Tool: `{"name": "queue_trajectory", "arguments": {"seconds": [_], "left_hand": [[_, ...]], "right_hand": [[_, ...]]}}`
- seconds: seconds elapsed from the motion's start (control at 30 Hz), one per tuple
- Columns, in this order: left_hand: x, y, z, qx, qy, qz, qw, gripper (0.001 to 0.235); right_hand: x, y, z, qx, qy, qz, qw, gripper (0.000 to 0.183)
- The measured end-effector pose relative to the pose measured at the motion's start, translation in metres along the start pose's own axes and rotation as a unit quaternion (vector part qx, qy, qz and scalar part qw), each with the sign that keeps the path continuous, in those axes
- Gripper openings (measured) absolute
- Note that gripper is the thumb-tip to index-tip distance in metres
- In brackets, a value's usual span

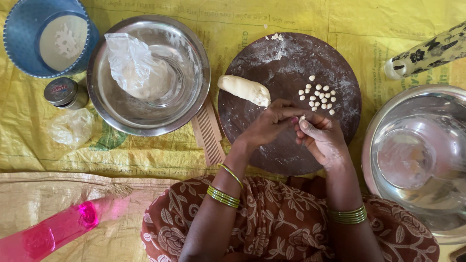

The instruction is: The person pinches off small pieces of dough from a larger lump and rolls them into balls. They then use a wooden ridged tool to press and shape each dough ball into a ridged form, placing the shaped pieces on a wooden board.

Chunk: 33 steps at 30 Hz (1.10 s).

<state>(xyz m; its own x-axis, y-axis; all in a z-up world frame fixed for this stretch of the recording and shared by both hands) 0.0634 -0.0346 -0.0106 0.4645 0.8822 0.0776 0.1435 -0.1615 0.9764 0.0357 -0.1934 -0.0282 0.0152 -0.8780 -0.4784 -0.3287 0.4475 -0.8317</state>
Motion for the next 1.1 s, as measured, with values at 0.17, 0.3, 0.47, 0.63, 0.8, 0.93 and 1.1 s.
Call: {"name": "queue_trajectory", "arguments": {"seconds": [0.17, 0.3, 0.47, 0.63, 0.8, 0.93, 1.1], "left_hand": [[-0.003, 0.004, 0.000, -0.062, -0.013, -0.081, 0.995, 0.025], [0.001, 0.000, 0.004, -0.099, 0.041, -0.125, 0.986, 0.012], [0.022, -0.017, 0.006, -0.033, 0.221, -0.009, 0.975, 0.013], [0.066, -0.048, -0.006, 0.118, 0.357, -0.179, 0.909, 0.020], [0.058, -0.040, -0.006, 0.088, 0.346, -0.193, 0.914, 0.023], [0.059, -0.032, -0.003, 0.033, 0.349, -0.165, 0.922, 0.025], [0.060, -0.030, -0.003, 0.046, 0.348, -0.159, 0.923, 0.027]], "right_hand": [[0.003, 0.008, -0.001, -0.025, 0.013, 0.031, 0.999, 0.005], [-0.001, 0.006, 0.000, 0.018, 0.005, -0.004, 1.000, 0.010], [-0.016, 0.001, -0.001, 0.067, -0.009, -0.055, 0.996, 0.010], [-0.027, -0.004, 0.000, 0.061, 0.011, -0.086, 0.994, 0.019], [-0.016, 0.000, 0.004, 0.061, 0.048, -0.077, 0.994, 0.022], [0.030, -0.009, 0.005, 0.069, 0.196, -0.116, 0.971, 0.023], [0.055, -0.052, -0.002, 0.189, 0.157, 0.088, 0.965, 0.021]]}}
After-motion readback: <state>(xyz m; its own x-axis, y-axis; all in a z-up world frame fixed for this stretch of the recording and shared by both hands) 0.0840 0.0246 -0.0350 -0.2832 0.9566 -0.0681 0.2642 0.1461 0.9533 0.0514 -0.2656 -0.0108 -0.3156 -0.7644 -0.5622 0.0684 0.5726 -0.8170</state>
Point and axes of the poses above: each hand's wrist, its own z-axis towards the middle knuckle, its own x-axis out of the back of the hand, y = z × x, the point moved 7 cm from there along z, towards the middle knuckle, and after that the axes turned 8 degrees about x, right-handed, at the moved point
